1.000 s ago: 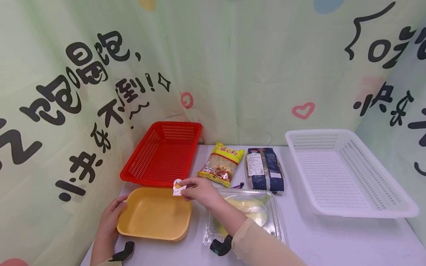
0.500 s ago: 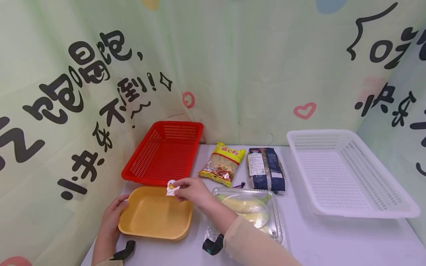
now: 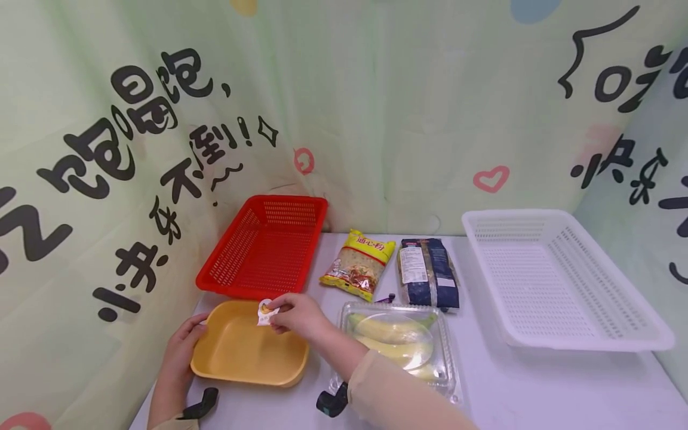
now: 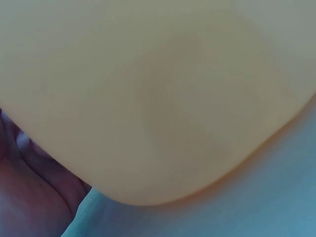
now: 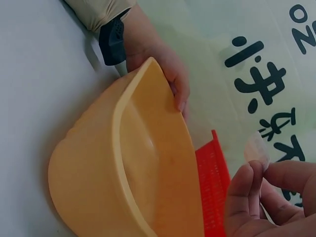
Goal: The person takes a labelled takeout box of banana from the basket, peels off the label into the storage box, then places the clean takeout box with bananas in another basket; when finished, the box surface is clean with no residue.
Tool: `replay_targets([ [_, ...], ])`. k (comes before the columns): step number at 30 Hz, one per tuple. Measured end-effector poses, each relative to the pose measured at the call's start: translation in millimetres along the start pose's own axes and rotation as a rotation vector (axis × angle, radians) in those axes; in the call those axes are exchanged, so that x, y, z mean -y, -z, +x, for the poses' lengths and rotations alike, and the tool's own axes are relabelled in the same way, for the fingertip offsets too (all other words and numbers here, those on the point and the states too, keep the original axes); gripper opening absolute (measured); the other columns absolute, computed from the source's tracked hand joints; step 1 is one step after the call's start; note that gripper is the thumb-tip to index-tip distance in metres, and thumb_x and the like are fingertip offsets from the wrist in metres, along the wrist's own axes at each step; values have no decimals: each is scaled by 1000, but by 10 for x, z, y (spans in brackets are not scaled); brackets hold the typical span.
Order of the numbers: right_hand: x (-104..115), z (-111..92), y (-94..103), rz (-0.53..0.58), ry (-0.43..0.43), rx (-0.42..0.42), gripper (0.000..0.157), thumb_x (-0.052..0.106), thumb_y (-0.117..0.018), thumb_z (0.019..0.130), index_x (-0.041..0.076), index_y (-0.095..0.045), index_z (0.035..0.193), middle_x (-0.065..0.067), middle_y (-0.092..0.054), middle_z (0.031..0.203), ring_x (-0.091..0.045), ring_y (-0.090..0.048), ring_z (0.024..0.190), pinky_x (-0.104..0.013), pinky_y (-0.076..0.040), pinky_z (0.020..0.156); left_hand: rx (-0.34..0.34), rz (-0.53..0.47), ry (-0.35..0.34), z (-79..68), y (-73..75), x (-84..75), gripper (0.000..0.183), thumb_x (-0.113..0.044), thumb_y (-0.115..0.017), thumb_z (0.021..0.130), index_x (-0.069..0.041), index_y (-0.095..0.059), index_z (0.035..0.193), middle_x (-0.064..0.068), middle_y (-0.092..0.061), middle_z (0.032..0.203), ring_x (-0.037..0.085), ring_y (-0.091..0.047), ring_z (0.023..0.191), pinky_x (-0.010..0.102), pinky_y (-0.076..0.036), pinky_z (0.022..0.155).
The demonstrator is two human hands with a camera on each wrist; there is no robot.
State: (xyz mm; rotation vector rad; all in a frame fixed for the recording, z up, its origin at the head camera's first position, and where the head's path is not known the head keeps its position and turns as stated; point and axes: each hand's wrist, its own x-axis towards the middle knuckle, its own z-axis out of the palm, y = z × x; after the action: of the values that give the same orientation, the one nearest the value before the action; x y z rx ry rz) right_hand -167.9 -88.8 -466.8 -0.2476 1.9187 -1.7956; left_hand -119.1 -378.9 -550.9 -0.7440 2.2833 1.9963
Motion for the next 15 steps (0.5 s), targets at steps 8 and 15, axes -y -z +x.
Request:
replay_targets([
  [8,-65,35,-149,-1,-26,-6,21,1,-71,86,-2,-71,107,-7,-69,81,-14,-67,67,-32,-61,70,3,10,9,-15,4,-23,39,-31,-50,102,-20,-51,140,-3,-56,104,19,-52,100,18,-52,83],
  [15,-80,41,-268,-9,-71,-11,26,2,-70,86,0,-70,112,-9,-68,81,-14,-67,69,-33,-61,70,-3,5,10,-30,-3,-38,38,-30,-50,102,-19,-51,139,-5,-56,104,18,-52,100,17,-51,82],
])
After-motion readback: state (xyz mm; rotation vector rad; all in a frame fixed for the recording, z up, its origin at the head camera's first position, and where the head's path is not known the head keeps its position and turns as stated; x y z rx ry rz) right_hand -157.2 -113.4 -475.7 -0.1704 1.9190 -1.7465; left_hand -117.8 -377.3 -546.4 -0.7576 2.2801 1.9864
